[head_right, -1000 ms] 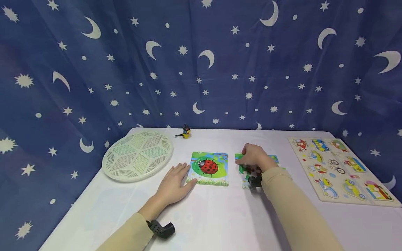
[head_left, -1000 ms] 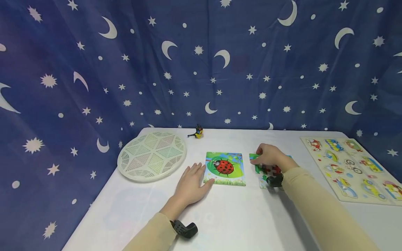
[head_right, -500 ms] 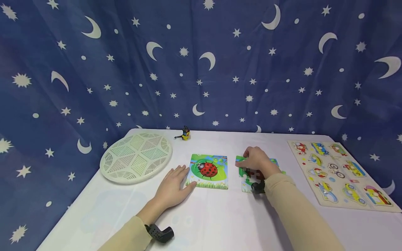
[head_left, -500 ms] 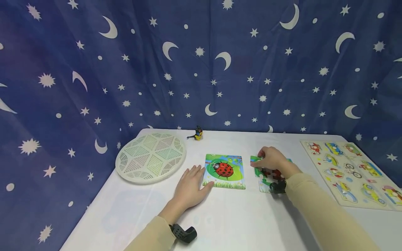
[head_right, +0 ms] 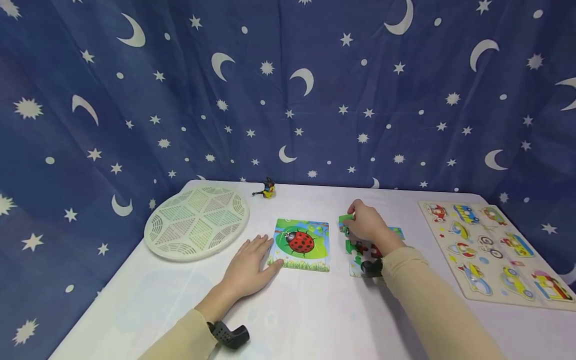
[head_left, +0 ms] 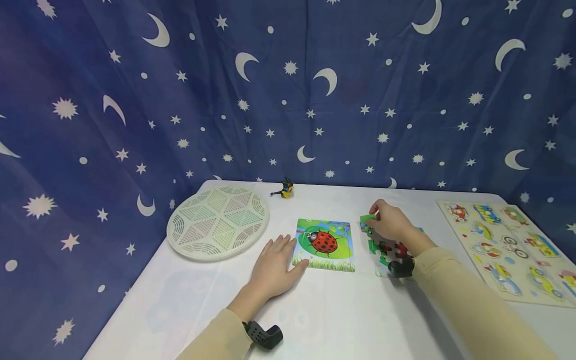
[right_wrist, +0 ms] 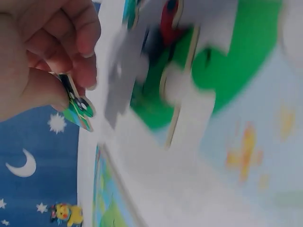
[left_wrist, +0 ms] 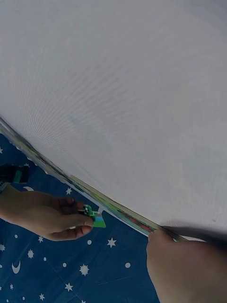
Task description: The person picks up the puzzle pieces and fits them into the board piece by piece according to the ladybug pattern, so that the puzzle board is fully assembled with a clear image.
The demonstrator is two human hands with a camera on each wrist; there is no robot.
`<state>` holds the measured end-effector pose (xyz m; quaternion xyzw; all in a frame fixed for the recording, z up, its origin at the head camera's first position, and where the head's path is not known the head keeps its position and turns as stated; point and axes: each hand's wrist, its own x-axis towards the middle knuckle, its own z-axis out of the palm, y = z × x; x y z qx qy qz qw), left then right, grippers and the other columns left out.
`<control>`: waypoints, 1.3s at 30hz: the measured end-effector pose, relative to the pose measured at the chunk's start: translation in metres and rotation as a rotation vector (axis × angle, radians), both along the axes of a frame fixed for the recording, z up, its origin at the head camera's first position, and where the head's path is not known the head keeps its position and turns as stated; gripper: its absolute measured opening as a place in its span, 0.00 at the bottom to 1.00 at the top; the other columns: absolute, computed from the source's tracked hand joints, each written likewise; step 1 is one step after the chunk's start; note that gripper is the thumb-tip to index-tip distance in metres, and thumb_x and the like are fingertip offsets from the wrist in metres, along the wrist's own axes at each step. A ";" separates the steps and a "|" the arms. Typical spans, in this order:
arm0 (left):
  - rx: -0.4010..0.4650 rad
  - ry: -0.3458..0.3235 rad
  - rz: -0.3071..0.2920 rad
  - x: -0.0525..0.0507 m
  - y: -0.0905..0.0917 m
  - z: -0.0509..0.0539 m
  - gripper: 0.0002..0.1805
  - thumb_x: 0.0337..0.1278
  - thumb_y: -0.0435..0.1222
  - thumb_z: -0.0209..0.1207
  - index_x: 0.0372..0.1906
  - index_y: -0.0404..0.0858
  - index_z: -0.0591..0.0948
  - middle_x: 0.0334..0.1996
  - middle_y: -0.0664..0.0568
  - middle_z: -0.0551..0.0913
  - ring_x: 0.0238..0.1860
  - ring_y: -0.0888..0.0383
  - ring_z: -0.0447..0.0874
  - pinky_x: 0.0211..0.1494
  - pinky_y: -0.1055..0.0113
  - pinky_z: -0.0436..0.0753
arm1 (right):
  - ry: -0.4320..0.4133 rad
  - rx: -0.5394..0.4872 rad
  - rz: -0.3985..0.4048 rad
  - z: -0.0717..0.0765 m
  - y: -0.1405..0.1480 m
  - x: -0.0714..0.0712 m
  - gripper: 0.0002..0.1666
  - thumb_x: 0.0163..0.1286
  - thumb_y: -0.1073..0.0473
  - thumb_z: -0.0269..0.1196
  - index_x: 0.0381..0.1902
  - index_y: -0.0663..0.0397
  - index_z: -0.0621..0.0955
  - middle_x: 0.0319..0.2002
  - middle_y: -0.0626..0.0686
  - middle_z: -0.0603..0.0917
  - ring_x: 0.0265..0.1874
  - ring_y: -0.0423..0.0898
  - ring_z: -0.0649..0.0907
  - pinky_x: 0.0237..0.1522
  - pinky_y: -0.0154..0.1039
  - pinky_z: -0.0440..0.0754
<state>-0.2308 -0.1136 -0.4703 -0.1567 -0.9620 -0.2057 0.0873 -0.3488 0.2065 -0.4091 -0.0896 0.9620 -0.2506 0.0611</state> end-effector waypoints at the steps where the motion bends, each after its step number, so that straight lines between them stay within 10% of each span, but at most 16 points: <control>1: -0.002 0.002 0.002 0.000 -0.001 0.001 0.41 0.70 0.61 0.52 0.75 0.35 0.70 0.75 0.42 0.68 0.78 0.45 0.59 0.81 0.51 0.51 | 0.009 -0.025 -0.005 0.001 -0.004 0.000 0.21 0.73 0.55 0.66 0.52 0.62 0.71 0.34 0.57 0.78 0.30 0.50 0.76 0.31 0.42 0.75; 22: 0.006 -0.004 -0.004 0.000 -0.003 0.001 0.40 0.69 0.62 0.53 0.74 0.39 0.73 0.74 0.43 0.68 0.78 0.46 0.59 0.81 0.50 0.52 | -0.145 -0.403 0.011 0.000 -0.089 0.015 0.18 0.70 0.67 0.60 0.56 0.65 0.73 0.39 0.58 0.78 0.30 0.50 0.84 0.36 0.43 0.89; 39: -0.019 -0.008 0.001 -0.001 -0.002 0.001 0.44 0.65 0.66 0.54 0.73 0.39 0.73 0.75 0.44 0.68 0.78 0.47 0.59 0.81 0.51 0.52 | 0.030 -0.147 0.024 -0.019 -0.129 0.017 0.18 0.70 0.55 0.65 0.53 0.60 0.79 0.43 0.55 0.82 0.44 0.52 0.81 0.49 0.53 0.84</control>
